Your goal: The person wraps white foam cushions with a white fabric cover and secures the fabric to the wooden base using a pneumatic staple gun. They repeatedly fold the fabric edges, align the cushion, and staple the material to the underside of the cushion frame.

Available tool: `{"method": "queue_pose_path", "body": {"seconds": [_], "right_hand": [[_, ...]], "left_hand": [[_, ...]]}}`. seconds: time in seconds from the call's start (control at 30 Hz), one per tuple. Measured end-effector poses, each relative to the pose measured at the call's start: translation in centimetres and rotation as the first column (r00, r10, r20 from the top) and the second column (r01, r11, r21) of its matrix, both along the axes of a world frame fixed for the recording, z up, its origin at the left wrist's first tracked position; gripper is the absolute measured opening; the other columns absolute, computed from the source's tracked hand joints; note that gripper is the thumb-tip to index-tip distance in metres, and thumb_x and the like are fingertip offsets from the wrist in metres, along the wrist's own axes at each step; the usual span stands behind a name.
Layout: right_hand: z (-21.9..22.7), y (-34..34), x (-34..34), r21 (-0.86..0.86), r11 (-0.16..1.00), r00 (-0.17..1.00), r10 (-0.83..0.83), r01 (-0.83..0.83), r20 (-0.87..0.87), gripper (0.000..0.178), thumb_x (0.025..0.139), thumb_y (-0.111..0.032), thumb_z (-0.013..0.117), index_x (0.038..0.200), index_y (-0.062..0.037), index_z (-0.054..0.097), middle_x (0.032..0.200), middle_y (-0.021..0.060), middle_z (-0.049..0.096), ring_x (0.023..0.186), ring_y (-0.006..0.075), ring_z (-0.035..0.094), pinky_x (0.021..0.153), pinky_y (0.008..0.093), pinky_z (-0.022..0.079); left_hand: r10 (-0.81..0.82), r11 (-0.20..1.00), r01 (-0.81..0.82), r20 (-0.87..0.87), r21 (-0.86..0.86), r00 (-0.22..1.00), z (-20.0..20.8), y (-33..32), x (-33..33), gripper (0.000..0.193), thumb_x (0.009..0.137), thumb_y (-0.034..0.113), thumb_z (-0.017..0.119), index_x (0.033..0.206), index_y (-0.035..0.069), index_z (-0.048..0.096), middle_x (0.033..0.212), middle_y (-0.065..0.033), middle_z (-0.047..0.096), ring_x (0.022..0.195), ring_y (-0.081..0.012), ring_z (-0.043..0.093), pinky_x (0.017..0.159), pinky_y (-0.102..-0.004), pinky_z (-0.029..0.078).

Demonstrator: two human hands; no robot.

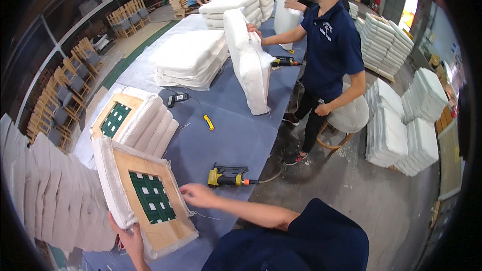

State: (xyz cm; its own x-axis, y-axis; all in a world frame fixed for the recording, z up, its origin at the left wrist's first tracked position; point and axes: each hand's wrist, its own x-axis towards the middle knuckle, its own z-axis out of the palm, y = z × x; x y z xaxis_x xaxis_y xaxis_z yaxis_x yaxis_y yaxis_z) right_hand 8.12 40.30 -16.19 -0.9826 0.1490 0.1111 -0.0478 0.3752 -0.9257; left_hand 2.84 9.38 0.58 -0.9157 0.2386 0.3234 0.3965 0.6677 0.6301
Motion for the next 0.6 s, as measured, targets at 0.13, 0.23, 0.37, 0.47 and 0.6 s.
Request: {"method": "queue_pose_path", "body": {"seconds": [0.13,0.23,0.37,0.47,0.6], "right_hand": [[8.6,-11.5,1.8,-0.692,0.685,0.971,0.211,-0.229,-0.112,0.032,0.111,-0.032,0.059,0.129,-0.0062,0.065,0.098,0.004,0.069,0.088,0.0153,0.067,0.079,0.0334,0.056],[7.6,-11.5,2.9,-0.668,0.741,0.998,0.05,-0.065,-0.042,0.033,0.112,-0.039,0.055,0.122,-0.0096,0.065,0.095,0.0009,0.066,0.085,0.0129,0.064,0.075,0.0332,0.055],[12.7,-5.2,6.6,-0.889,0.433,0.906,0.301,0.147,0.296,0.036,0.11,-0.039,0.056,0.124,-0.0066,0.065,0.106,0.006,0.069,0.087,0.0147,0.067,0.078,0.0342,0.058],[12.6,-3.0,8.3,-0.927,0.364,0.906,0.358,0.087,0.226,0.046,0.109,-0.037,0.058,0.135,0.0006,0.061,0.112,0.0102,0.07,0.091,0.0202,0.071,0.08,0.0352,0.06],[13.6,-3.1,9.1,-0.883,0.463,0.844,0.44,0.079,0.306,0.049,0.111,-0.039,0.05,0.142,-0.0015,0.057,0.123,0.0091,0.069,0.1,0.0191,0.069,0.083,0.0357,0.056]], "left_hand": [[0.08,0.995,-0.082,0.05,0.056,0.996,3.0,5.6,2.1,0.088,0.091,0.009,0.069,0.167,0.002,0.024,0.166,-0.0242,0.038,0.153,-0.0384,0.041,0.123,-0.0413,0.034],[0.083,0.996,-0.085,-0.1,-0.016,0.992,1.1,8.8,3.0,0.087,0.094,0.011,0.071,0.167,0.0,0.024,0.166,-0.0261,0.038,0.153,-0.038,0.042,0.124,-0.0406,0.034],[-0.102,0.815,-0.08,0.277,0.574,0.955,-1.9,7.0,9.8,0.081,0.106,0.027,0.064,0.168,-0.002,0.021,0.169,-0.0233,0.035,0.156,-0.0312,0.036,0.128,-0.0382,0.027],[-0.111,0.921,0.008,0.244,0.388,0.963,-4.5,4.8,16.3,0.081,0.106,0.029,0.061,0.167,-0.006,0.021,0.171,-0.025,0.033,0.16,-0.0321,0.03,0.129,-0.0399,0.023],[-0.004,0.916,-0.111,0.286,0.386,0.958,-7.9,6.2,23.9,0.098,0.095,0.025,0.074,0.168,-0.006,0.016,0.174,-0.029,0.022,0.164,-0.0394,0.02,0.131,-0.0455,0.021]]}}
